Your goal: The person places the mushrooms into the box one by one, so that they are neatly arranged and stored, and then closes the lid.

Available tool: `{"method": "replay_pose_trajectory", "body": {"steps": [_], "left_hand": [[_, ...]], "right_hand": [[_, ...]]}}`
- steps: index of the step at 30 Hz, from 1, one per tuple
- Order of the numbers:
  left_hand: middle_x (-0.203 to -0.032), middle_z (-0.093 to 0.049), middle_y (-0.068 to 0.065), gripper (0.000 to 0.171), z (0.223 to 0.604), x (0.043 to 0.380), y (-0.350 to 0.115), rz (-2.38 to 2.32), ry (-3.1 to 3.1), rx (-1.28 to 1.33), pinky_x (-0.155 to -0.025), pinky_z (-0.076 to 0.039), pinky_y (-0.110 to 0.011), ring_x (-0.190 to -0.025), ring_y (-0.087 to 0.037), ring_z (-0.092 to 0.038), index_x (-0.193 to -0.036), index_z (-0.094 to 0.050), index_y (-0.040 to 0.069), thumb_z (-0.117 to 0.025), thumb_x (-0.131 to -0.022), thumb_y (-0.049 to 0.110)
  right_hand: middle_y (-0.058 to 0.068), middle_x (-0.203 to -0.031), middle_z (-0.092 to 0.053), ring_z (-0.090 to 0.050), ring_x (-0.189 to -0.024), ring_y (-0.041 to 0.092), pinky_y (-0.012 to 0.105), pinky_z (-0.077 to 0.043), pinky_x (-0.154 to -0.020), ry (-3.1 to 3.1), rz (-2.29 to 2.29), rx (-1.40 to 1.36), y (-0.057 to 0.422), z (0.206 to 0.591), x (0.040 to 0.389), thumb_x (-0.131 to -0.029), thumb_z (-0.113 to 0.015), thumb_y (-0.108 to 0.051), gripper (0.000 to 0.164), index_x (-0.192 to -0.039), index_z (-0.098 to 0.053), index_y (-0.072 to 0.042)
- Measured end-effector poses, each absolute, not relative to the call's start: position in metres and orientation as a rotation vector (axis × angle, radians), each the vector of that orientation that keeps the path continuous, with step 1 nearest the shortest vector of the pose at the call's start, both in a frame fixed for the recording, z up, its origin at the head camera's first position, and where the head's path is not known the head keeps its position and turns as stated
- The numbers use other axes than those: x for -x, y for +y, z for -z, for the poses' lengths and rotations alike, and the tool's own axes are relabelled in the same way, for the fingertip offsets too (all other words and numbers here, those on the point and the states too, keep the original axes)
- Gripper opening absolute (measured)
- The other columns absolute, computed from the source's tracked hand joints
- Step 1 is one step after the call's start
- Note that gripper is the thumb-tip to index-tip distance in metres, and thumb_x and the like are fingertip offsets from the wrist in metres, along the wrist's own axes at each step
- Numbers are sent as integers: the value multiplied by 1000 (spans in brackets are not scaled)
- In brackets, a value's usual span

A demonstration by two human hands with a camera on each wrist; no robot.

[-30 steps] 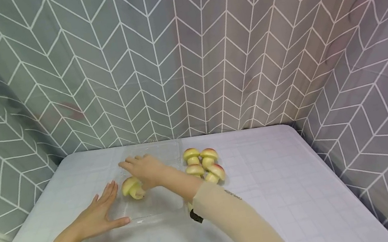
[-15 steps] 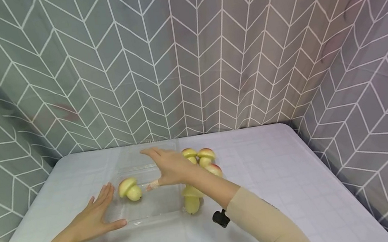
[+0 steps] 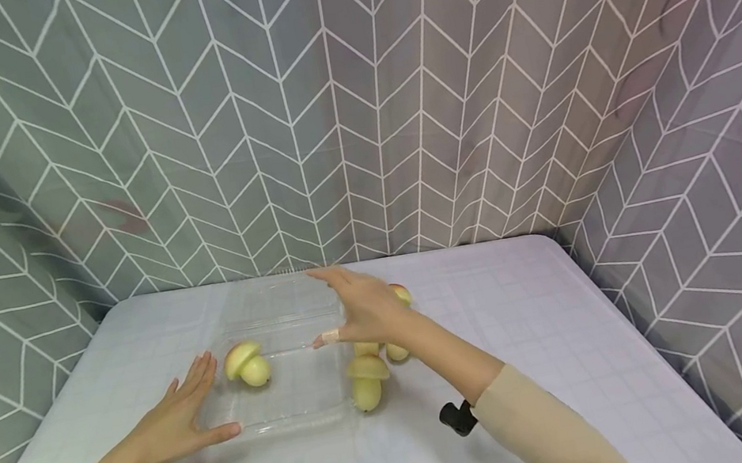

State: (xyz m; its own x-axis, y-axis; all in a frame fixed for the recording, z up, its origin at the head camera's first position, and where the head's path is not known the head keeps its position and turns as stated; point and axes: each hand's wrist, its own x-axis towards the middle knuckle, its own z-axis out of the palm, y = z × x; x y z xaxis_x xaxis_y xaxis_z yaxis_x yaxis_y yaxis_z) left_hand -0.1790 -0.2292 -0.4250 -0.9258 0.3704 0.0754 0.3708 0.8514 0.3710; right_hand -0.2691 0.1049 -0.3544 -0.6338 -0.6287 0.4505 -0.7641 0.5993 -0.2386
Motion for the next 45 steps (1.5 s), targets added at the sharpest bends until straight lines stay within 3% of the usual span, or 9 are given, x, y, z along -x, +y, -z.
{"method": "replay_pose_trajectory", "body": {"steps": [4,8,18,26,38,45], "left_hand": [[-154,-13,-31,116,425,180,-230,623,-3033,593,-109,-13,-67,-142,-45,-13,-146,-20,-15,-70,-75,63],[-154,-13,-32,117,424,180,-230,630,-3031,594,-108,-13,-67,-142,-45,-13,-146,-20,-15,-69,-75,63],[-154,-14,-32,116,423,179,-229,608,-3030,595,-109,-14,-66,-142,-45,-13,-146,-20,-14,-70,-75,63],[-154,-14,-32,117,425,179,-229,589,-3019,618,-108,-16,-66,-142,-45,-14,-146,-20,-14,-70,-74,64],[-153,-16,-32,117,427,179,-229,585,-3011,611,-108,-18,-66,-142,-44,-16,-146,-21,-14,-70,-74,65],[-153,-15,-32,116,428,180,-229,589,-3014,613,-108,-18,-65,-142,-43,-15,-147,-20,-13,-70,-74,63]], "right_hand": [[2,-122,-59,-60,-109,17,38,-53,-81,-2477,-630,-1104,118,355,269,-63,-87,-48,98,-143,-40,-17],[1,-118,-60,-60,-103,16,35,-53,-74,-2437,-624,-1089,129,357,268,-65,-88,-43,94,-142,-42,-16],[1,-122,-58,-61,-104,18,38,-54,-75,-2421,-611,-1052,157,362,264,-64,-87,-46,93,-140,-42,-17],[5,-118,-59,-62,-95,20,33,-50,-60,-2349,-582,-1025,178,366,264,-61,-89,-45,95,-138,-45,-11],[7,-124,-56,-61,-98,23,40,-54,-73,-2251,-542,-1025,201,379,263,-61,-89,-45,91,-133,-49,-7],[7,-122,-55,-61,-96,25,40,-55,-70,-2294,-542,-975,209,396,260,-57,-90,-46,90,-130,-52,-8]]}}
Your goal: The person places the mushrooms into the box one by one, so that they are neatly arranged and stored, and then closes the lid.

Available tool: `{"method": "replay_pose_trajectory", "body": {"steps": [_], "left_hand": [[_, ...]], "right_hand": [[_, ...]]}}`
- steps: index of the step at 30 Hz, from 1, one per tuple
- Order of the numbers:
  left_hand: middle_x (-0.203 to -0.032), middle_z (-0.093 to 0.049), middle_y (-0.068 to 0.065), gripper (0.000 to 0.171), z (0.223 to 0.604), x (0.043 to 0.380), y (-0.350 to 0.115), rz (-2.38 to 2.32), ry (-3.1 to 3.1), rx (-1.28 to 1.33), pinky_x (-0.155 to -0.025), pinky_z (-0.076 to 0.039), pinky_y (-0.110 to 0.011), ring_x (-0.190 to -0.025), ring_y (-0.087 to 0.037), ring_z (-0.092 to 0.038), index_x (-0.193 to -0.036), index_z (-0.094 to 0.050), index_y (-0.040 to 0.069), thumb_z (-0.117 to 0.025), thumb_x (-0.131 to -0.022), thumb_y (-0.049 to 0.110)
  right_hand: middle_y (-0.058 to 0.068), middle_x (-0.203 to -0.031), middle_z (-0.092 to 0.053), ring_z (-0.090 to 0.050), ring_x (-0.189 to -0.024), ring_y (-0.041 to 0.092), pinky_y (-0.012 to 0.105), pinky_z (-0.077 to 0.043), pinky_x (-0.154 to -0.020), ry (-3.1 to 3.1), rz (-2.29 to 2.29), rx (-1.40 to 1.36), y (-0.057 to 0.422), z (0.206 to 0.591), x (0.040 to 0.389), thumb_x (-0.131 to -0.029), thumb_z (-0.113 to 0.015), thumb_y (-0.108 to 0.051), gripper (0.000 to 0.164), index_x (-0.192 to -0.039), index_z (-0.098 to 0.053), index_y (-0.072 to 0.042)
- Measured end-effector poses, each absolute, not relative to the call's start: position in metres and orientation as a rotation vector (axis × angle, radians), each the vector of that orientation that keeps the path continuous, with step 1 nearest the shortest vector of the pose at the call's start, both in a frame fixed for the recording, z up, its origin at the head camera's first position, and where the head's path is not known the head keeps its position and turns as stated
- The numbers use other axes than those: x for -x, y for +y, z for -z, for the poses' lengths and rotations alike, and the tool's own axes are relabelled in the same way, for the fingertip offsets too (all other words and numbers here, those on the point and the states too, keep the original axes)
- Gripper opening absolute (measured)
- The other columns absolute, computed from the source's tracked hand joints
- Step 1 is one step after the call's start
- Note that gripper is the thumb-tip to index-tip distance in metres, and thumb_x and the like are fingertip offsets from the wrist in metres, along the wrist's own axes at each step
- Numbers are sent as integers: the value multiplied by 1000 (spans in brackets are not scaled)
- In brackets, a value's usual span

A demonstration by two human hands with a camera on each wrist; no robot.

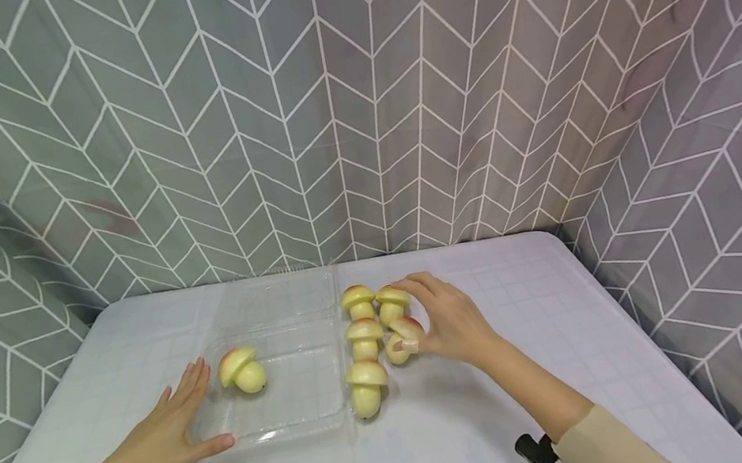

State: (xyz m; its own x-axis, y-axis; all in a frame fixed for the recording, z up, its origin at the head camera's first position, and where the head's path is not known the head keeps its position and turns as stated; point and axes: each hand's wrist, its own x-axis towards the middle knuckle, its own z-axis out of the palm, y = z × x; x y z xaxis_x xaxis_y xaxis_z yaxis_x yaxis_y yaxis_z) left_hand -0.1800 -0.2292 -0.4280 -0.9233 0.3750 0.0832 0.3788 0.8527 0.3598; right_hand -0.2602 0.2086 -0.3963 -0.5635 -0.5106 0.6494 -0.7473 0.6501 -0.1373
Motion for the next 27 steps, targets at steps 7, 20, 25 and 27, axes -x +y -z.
{"method": "replay_pose_trajectory", "body": {"steps": [7,20,25,27], "left_hand": [[-154,-14,-31,116,425,181,-228,604,-3018,614,-109,-17,-65,-143,-43,-14,-147,-19,-12,-70,-75,63],[-154,-13,-30,116,431,178,-229,659,-3008,593,-110,-15,-64,-143,-42,-13,-148,-19,-11,-72,-74,61],[-155,-14,-30,115,430,178,-228,644,-3003,594,-109,-16,-65,-143,-42,-15,-147,-20,-11,-72,-74,60],[-154,-15,-30,115,429,179,-228,631,-3005,594,-108,-17,-65,-143,-42,-15,-147,-21,-12,-72,-74,60]], "right_hand": [[6,-120,-55,-61,-95,26,42,-54,-68,-2382,-540,-930,211,412,259,-58,-89,-43,84,-126,-53,-10],[3,-113,-55,-60,-90,21,38,-53,-69,-2576,-420,-890,204,432,266,-61,-87,-50,73,-115,-58,-11],[2,-109,-54,-59,-89,22,40,-52,-70,-2630,-430,-821,200,437,266,-60,-87,-51,73,-113,-59,-10],[2,-107,-53,-58,-87,21,39,-51,-69,-2646,-413,-807,198,438,267,-61,-86,-53,72,-112,-58,-10]]}}
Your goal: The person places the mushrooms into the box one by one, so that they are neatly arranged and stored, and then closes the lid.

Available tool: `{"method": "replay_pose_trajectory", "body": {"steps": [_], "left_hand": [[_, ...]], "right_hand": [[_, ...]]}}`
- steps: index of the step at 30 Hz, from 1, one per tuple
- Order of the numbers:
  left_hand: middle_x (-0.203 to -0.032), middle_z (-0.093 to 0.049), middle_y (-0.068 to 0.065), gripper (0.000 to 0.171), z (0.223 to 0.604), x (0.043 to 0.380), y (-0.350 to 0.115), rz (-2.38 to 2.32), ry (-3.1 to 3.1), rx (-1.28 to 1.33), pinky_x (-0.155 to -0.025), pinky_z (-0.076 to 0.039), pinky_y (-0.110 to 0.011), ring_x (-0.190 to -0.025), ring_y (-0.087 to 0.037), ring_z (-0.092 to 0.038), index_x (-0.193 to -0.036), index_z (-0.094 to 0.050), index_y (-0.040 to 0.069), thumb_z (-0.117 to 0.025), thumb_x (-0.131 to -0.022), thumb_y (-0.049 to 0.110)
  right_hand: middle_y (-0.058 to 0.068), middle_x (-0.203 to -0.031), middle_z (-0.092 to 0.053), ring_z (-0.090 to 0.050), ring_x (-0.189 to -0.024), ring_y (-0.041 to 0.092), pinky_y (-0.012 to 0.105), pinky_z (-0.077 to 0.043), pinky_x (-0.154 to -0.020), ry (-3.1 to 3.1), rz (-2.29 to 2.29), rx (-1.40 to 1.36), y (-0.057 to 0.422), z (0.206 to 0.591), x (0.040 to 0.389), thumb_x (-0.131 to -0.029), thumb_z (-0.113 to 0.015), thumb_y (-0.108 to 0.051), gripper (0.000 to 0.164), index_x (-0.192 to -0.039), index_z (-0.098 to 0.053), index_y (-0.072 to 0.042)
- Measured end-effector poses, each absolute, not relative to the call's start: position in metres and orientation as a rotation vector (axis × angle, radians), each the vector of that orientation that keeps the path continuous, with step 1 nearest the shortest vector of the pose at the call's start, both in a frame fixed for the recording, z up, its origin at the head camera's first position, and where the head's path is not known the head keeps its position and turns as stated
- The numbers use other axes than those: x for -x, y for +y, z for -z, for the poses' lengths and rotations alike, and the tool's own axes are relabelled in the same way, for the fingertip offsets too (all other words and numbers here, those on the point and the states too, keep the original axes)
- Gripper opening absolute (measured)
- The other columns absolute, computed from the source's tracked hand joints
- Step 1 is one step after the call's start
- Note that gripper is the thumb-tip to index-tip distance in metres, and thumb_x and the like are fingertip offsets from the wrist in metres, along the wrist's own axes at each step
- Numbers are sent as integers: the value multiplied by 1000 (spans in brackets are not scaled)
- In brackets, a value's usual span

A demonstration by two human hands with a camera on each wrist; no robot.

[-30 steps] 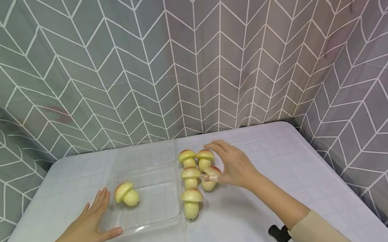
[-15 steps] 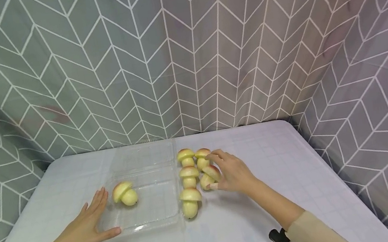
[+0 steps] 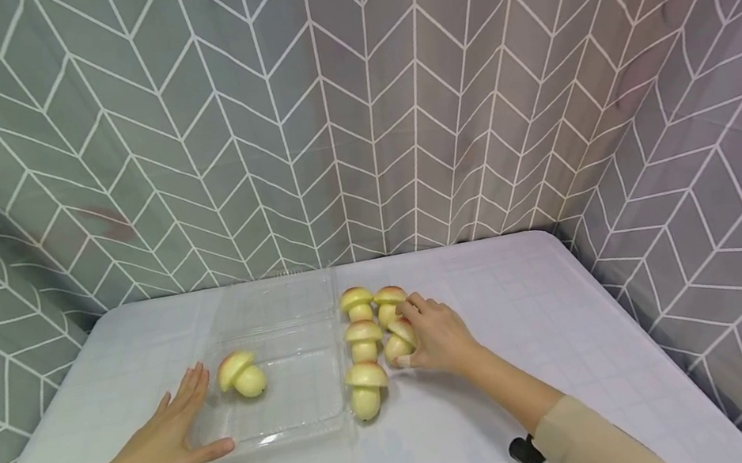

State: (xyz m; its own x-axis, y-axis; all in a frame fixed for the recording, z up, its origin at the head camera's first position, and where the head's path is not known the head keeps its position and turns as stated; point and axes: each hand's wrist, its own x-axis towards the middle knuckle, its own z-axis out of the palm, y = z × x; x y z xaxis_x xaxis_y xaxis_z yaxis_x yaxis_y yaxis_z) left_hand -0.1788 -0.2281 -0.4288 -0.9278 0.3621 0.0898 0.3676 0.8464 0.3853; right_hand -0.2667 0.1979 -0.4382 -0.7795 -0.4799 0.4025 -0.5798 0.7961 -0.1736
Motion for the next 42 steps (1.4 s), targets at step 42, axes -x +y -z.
{"method": "replay_pose_trajectory", "body": {"steps": [42], "left_hand": [[-154,-14,-31,117,428,179,-227,627,-3023,587,-108,-17,-65,-143,-42,-13,-147,-19,-12,-70,-74,63]], "right_hand": [[4,-112,-56,-58,-91,24,40,-51,-77,-2679,-406,-853,205,431,250,-57,-82,-31,72,-119,-54,-7]]}}
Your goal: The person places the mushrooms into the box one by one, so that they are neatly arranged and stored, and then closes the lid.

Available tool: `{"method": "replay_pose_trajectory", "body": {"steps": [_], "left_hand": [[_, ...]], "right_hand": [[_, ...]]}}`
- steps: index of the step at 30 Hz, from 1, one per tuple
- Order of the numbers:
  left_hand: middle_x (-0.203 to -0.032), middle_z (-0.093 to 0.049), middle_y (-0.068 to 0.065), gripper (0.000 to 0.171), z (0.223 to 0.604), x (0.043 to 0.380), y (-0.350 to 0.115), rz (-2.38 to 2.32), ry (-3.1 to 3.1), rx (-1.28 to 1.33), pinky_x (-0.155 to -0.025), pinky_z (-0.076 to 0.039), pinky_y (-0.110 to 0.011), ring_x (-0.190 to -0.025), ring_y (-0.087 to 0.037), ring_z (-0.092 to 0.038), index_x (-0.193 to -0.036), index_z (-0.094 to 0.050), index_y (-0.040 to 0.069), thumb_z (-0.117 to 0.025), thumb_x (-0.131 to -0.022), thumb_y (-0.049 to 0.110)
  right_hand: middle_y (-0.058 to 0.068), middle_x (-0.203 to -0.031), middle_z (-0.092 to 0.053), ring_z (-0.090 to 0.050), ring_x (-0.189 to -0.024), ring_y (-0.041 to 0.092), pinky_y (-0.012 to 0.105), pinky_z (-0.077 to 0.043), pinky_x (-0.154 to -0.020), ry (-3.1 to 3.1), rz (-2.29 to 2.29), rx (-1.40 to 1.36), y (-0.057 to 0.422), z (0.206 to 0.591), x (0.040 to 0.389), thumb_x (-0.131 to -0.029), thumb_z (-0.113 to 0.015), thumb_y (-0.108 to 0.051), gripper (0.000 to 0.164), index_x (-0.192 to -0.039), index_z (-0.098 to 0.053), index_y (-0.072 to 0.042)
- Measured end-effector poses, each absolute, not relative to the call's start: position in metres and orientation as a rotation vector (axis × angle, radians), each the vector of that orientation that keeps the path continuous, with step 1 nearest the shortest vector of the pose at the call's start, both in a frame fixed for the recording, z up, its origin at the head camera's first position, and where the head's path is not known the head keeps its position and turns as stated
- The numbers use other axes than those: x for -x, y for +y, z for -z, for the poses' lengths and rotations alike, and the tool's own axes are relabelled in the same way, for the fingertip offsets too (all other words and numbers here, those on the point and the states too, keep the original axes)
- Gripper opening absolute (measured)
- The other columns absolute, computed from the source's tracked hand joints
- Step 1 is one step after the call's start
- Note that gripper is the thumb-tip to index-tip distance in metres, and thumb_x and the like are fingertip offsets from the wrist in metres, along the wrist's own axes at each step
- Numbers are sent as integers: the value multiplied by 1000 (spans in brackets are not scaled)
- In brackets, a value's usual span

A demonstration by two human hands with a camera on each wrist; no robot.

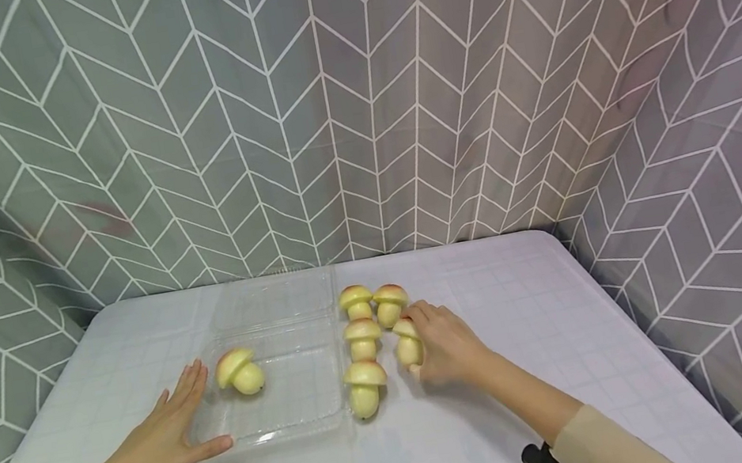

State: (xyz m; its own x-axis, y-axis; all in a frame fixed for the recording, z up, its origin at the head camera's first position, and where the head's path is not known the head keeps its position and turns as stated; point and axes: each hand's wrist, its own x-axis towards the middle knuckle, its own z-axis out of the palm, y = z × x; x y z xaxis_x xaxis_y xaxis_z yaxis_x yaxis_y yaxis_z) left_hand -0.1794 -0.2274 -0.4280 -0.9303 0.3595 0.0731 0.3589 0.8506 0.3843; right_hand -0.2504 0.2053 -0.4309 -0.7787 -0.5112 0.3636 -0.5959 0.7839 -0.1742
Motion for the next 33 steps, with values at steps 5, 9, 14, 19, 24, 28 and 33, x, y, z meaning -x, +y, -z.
{"method": "replay_pose_trajectory", "body": {"steps": [5,9,14,19,24,28,33], "left_hand": [[-154,-13,-31,117,428,179,-228,-630,3021,-586,-108,-17,-65,-143,-42,-12,-148,-18,-12,-71,-74,63],[-154,-13,-31,117,429,179,-229,-638,3018,-587,-109,-16,-65,-143,-43,-13,-148,-18,-12,-71,-74,62],[-154,-14,-30,116,428,178,-229,-651,3017,-582,-109,-16,-64,-143,-42,-13,-148,-18,-11,-72,-74,61],[-155,-13,-30,117,428,178,-229,-659,3010,-573,-109,-16,-64,-143,-41,-13,-148,-17,-11,-72,-74,60],[-155,-13,-30,116,428,178,-229,-675,3003,-575,-110,-15,-64,-143,-42,-13,-148,-18,-11,-72,-74,60],[-155,-13,-30,116,428,178,-228,-669,3009,-584,-109,-15,-65,-143,-42,-13,-148,-19,-11,-72,-74,60],[-154,-14,-30,115,429,179,-229,-656,3015,-590,-109,-17,-65,-143,-42,-13,-147,-19,-12,-72,-74,60]], "right_hand": [[5,-113,-55,-57,-90,23,39,-50,-76,-2620,-420,-870,206,419,252,-57,-83,-32,75,-120,-53,-5],[5,-114,-54,-56,-91,22,38,-49,-76,-2581,-448,-872,206,409,254,-58,-82,-32,75,-121,-52,-5],[2,-114,-54,-56,-89,19,36,-49,-75,-2516,-467,-911,206,398,259,-59,-81,-34,74,-122,-51,-8],[5,-115,-54,-56,-90,20,37,-49,-74,-2401,-468,-992,203,386,262,-61,-81,-36,74,-122,-51,-5],[7,-118,-54,-57,-93,22,38,-50,-75,-2328,-457,-1020,196,373,264,-60,-82,-36,77,-123,-51,-4],[8,-120,-55,-57,-99,23,39,-49,-80,-2314,-477,-1039,187,363,264,-60,-83,-37,77,-123,-52,-5],[8,-121,-55,-56,-106,25,42,-49,-87,-2282,-506,-1086,173,355,265,-60,-83,-35,77,-123,-52,-4]]}}
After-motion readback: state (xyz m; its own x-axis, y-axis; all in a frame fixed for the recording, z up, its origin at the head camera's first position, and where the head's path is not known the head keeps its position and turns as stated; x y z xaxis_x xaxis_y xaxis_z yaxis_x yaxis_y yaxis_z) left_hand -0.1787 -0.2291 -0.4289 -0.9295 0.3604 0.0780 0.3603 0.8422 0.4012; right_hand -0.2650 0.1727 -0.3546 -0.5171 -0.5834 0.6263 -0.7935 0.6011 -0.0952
